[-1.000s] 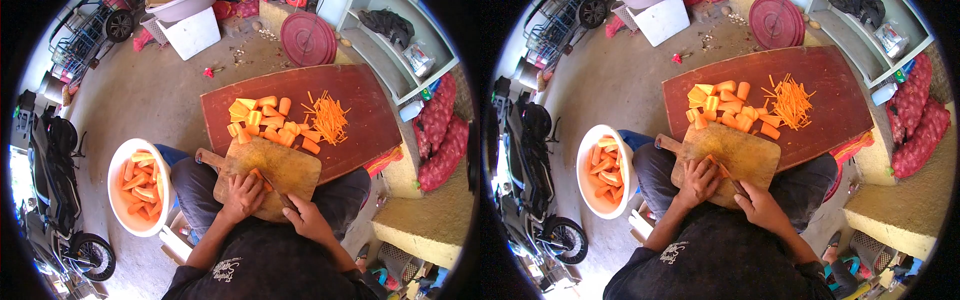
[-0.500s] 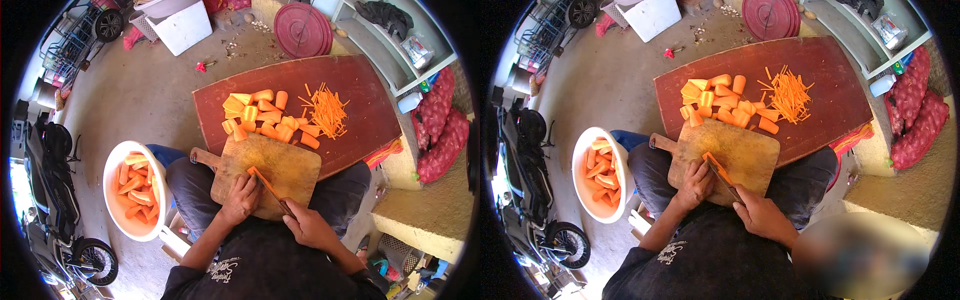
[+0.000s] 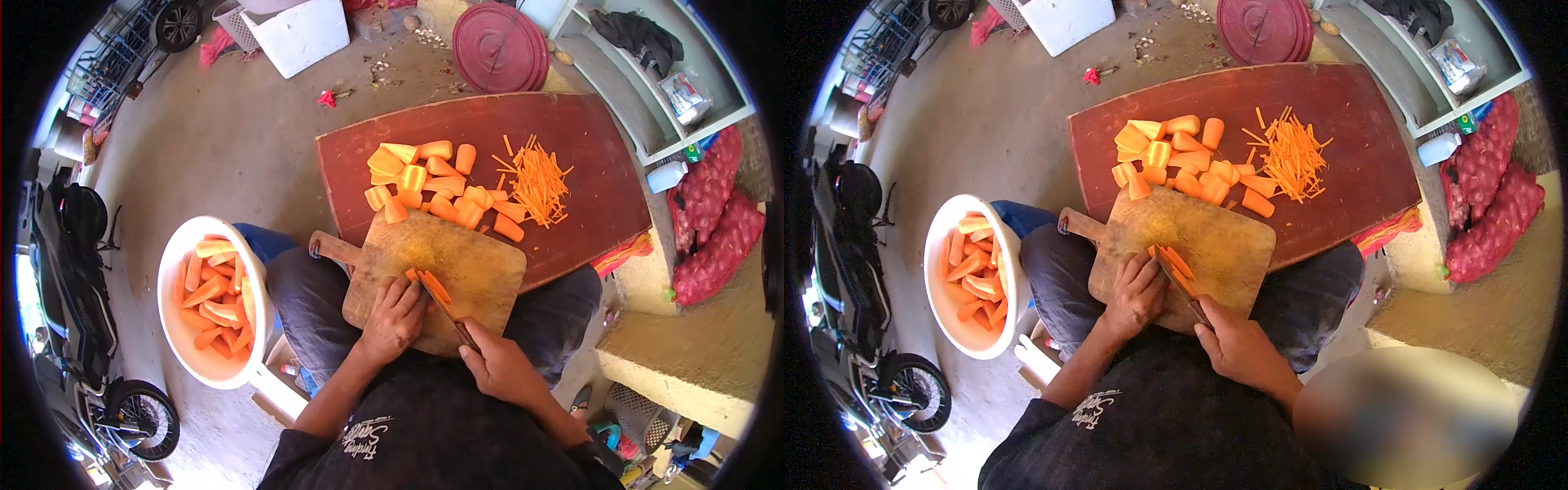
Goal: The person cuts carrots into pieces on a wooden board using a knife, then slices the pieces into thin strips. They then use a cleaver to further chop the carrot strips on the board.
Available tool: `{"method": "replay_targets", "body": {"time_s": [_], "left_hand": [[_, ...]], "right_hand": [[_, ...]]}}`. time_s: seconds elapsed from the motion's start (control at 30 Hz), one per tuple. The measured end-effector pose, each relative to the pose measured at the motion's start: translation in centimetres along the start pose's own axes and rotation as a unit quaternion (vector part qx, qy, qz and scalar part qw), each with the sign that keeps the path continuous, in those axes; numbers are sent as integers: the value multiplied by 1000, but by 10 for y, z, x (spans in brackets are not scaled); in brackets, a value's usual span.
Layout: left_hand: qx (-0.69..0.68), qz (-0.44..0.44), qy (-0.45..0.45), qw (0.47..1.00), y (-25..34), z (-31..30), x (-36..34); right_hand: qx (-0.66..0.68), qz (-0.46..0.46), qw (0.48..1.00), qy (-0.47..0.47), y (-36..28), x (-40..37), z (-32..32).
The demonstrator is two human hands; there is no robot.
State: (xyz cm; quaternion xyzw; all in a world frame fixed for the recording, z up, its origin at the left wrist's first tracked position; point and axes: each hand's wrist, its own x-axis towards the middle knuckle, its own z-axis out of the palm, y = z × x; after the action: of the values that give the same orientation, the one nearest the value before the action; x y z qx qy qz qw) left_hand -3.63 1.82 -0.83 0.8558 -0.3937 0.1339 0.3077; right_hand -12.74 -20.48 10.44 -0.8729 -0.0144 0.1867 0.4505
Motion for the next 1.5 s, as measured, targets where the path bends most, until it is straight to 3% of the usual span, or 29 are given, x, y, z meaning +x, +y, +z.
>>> {"method": "replay_targets", "body": {"time_s": [0.27,0.37,0.67,0.77,0.87,0.97,1.07,1.3,1.5], "left_hand": [[-20,-2,-19,1000,-1,-5,0],[-25,-3,-10,1000,-3,-1,-1],[-6,-8,-22,1000,-3,2,-9],[-27,-6,-19,999,-3,-1,-6],[-32,-2,-13,999,-4,4,-9],[-33,-8,-22,999,-6,1,-9],[-28,-10,-18,999,-6,3,-13],[-31,-13,0,999,-9,10,-11],[9,-53,65,996,-4,10,-9]], "right_hand": [[0,21,999,-31,-13,2,-4],[-35,-87,994,47,16,18,18],[5,9,999,-33,-10,8,-3],[-3,-57,998,26,5,14,13],[-11,-33,999,-2,3,40,18],[-3,-61,997,37,10,34,20],[17,-26,999,-14,-9,13,1],[-41,-64,996,36,1,44,26],[-7,-59,998,7,-1,31,12]]}}
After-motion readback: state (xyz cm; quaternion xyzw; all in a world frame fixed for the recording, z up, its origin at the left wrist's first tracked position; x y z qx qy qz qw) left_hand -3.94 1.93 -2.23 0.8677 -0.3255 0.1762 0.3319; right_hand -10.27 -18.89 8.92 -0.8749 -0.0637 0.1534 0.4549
